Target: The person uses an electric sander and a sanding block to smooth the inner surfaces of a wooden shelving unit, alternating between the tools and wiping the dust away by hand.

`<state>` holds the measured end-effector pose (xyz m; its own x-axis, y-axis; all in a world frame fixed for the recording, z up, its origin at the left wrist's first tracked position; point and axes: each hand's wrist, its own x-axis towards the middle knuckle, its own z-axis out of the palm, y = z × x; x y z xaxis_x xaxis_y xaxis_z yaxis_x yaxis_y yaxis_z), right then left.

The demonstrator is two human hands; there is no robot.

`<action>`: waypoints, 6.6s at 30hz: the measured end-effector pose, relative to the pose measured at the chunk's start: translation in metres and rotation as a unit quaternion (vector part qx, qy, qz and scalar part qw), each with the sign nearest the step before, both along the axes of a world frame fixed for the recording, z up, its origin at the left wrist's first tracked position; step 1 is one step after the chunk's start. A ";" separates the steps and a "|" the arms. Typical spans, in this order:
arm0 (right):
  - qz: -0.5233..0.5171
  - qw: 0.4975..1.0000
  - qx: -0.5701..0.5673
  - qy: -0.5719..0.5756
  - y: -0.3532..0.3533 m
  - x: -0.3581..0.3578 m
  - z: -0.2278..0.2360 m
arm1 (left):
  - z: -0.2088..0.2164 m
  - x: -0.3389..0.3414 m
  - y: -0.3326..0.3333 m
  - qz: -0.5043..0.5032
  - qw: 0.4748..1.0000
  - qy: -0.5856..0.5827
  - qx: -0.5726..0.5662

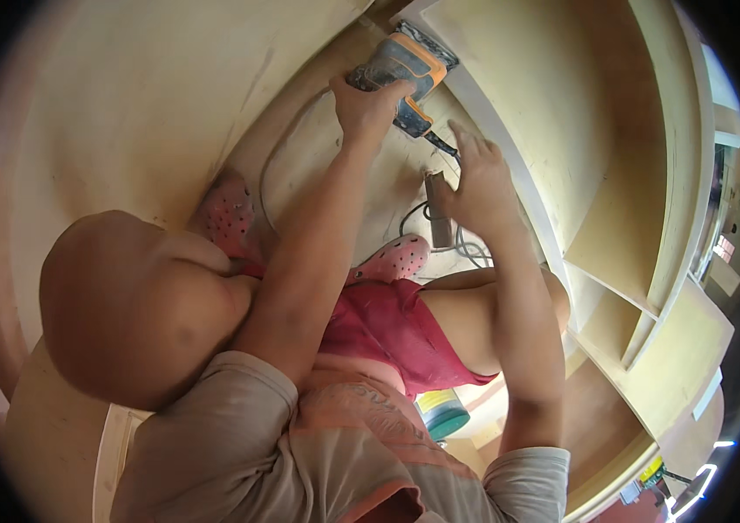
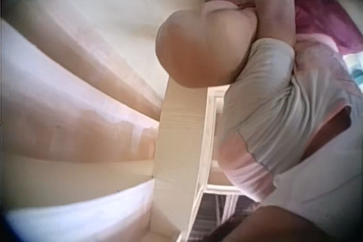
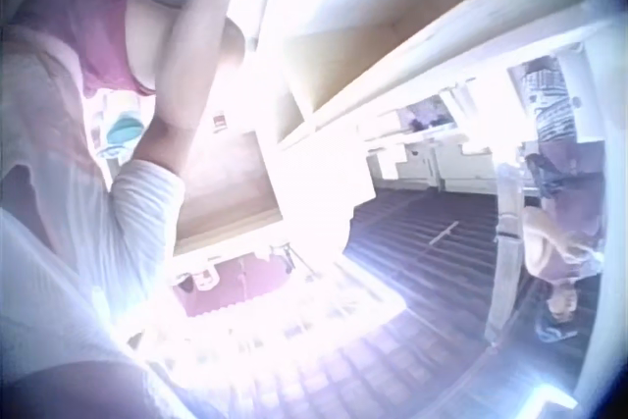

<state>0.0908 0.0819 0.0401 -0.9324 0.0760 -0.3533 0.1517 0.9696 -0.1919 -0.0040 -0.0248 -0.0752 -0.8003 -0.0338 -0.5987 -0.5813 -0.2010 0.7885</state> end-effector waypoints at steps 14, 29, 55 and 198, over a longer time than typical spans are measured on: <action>-0.127 0.975 -0.041 -0.180 0.003 -0.059 -0.022 | 0.012 -0.056 -0.063 -0.435 0.896 -0.028 0.085; -0.210 0.970 -0.047 -0.112 0.029 0.024 0.037 | -0.072 -0.094 -0.002 -0.416 0.702 0.218 -0.535; -0.149 0.987 -0.025 -0.051 -0.014 -0.064 -0.064 | -0.017 -0.014 -0.001 -0.114 0.948 -0.050 0.294; -0.091 0.710 -0.698 0.035 0.000 0.078 0.110 | -0.010 -0.011 -0.054 -0.010 0.998 0.011 0.056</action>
<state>0.1685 0.0821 0.1501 -0.9710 -0.1814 -0.1560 0.1927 -0.2065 -0.9593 -0.0147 -0.0784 -0.0856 -0.8132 0.0485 -0.5800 -0.5687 -0.2783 0.7741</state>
